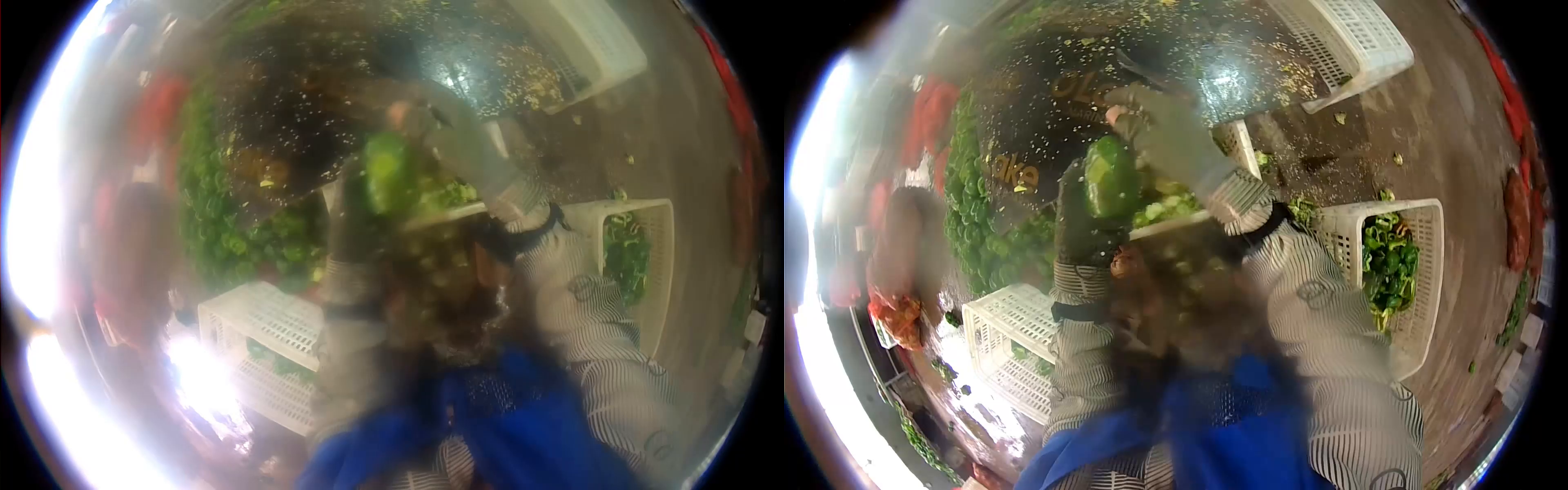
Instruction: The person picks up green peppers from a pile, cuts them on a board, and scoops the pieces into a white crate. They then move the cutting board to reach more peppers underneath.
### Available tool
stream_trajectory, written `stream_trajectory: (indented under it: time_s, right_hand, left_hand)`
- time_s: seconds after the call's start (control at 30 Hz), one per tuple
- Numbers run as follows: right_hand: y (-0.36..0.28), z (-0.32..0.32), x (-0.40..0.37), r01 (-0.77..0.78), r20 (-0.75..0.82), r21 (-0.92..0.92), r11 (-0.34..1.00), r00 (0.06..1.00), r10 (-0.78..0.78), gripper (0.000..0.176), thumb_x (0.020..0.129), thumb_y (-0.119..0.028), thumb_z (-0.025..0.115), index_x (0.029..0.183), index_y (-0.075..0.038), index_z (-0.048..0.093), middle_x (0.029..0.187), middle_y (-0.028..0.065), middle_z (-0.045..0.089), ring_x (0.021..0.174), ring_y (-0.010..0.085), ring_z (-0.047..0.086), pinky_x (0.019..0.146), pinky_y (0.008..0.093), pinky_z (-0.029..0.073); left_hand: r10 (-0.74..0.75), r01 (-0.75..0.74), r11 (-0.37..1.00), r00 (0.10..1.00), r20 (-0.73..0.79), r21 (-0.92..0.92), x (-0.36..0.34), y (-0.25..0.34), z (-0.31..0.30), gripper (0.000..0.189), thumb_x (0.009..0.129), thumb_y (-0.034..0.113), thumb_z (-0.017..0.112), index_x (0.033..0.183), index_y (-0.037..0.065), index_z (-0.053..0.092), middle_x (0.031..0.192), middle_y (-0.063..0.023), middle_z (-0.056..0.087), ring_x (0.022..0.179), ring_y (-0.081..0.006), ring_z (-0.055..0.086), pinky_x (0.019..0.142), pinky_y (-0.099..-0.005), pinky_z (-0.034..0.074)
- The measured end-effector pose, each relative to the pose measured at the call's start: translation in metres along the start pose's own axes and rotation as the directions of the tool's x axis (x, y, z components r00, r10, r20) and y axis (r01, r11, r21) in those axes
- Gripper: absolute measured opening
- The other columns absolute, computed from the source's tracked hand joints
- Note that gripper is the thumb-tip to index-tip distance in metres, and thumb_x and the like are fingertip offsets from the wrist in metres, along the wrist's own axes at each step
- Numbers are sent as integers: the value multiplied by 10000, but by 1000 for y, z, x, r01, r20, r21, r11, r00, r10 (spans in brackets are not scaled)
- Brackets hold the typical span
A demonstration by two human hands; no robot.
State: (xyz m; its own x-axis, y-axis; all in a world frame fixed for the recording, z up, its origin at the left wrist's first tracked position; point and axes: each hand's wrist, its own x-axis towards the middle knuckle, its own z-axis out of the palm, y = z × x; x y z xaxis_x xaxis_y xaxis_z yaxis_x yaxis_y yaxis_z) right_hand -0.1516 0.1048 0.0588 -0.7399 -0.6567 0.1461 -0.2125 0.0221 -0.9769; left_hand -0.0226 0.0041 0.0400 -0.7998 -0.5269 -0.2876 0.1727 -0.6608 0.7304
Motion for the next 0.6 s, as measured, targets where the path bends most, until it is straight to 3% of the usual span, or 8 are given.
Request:
stream_trajectory:
  time_s: [0.03, 0.17, 0.23, 0.3, 0.33, 0.43, 0.47, 0.6]
  right_hand:
    - [-2, 8, -8, 333, -77, -27, 943, 940, -334, 359, 977, -311, 620, 1200, -32, 653, 800, 108, 704, 735, 235, 681, 731, 359, 547]
    - [0, 31, -26, 292, 171, -375, 880, 955, -245, 451, 949, -303, 662, 1291, -17, 598, 936, 175, 718, 831, 278, 706, 784, 390, 549]
    - [5, 24, -16, 281, 82, -336, 899, 959, -270, 417, 925, -258, 687, 1263, -25, 614, 961, 189, 713, 834, 285, 703, 786, 392, 554]
    - [-8, 0, -7, 280, 9, -634, 721, 935, -356, 347, 906, -189, 686, 1216, -40, 638, 966, 180, 713, 853, 271, 698, 806, 386, 562]
    - [0, 0, 1, 3, -142, -412, 911, 988, -68, 295, 899, -146, 668, 1181, -63, 657, 1004, 157, 710, 900, 262, 687, 846, 375, 563]
    - [16, -6, 2, 44, -110, -433, 900, 989, -101, 271, 912, -130, 649, 1178, -88, 667, 1051, 137, 710, 961, 266, 679, 881, 373, 551]
    - [-3, -8, 0, -20, -89, -451, 892, 996, -22, 283, 917, -113, 623, 1198, -103, 660, 1076, 118, 710, 982, 279, 677, 905, 386, 540]
    - [10, -22, 3, -46, -157, -628, 777, 985, -69, 330, 917, -99, 589, 1242, -118, 644, 1095, 139, 701, 995, 300, 672, 921, 412, 535]
  left_hand:
    - [-41, 41, 998, 999, -12, -47, -4, 1, 1, 250, 1030, 287, 529, 1133, 61, 561, 932, -26, 598, 731, -98, 557, 618, -264, 486]
    - [-288, 257, 930, 954, -83, -264, -27, 10, 17, 252, 1024, 269, 542, 1154, 53, 559, 953, -34, 606, 744, -103, 567, 628, -266, 496]
    - [-386, 331, 878, 916, -104, -346, -36, 17, 25, 254, 1022, 260, 548, 1164, 49, 558, 963, -37, 610, 751, -105, 571, 633, -268, 501]
    - [-451, 374, 838, 885, -118, -398, -41, 21, 30, 258, 1019, 251, 555, 1174, 45, 557, 974, -41, 614, 758, -107, 576, 638, -269, 506]
    - [-434, 368, 849, 895, -104, -378, -40, 22, 26, 263, 1003, 227, 566, 1189, 42, 545, 993, -48, 613, 778, -115, 581, 649, -269, 511]
    - [-250, 243, 941, 968, 3, -235, -33, 20, 1, 318, 955, 154, 598, 1235, 32, 511, 1048, -67, 611, 837, -139, 597, 681, -271, 525]
    - [-182, 187, 962, 982, 43, -199, -31, 25, 2, 346, 939, 130, 609, 1251, 29, 499, 1067, -74, 610, 856, -147, 602, 692, -272, 530]
    - [40, -8, 992, 968, 250, -130, -20, 29, -40, 481, 875, 34, 653, 1312, 16, 453, 1141, -100, 607, 935, -178, 623, 734, -275, 549]
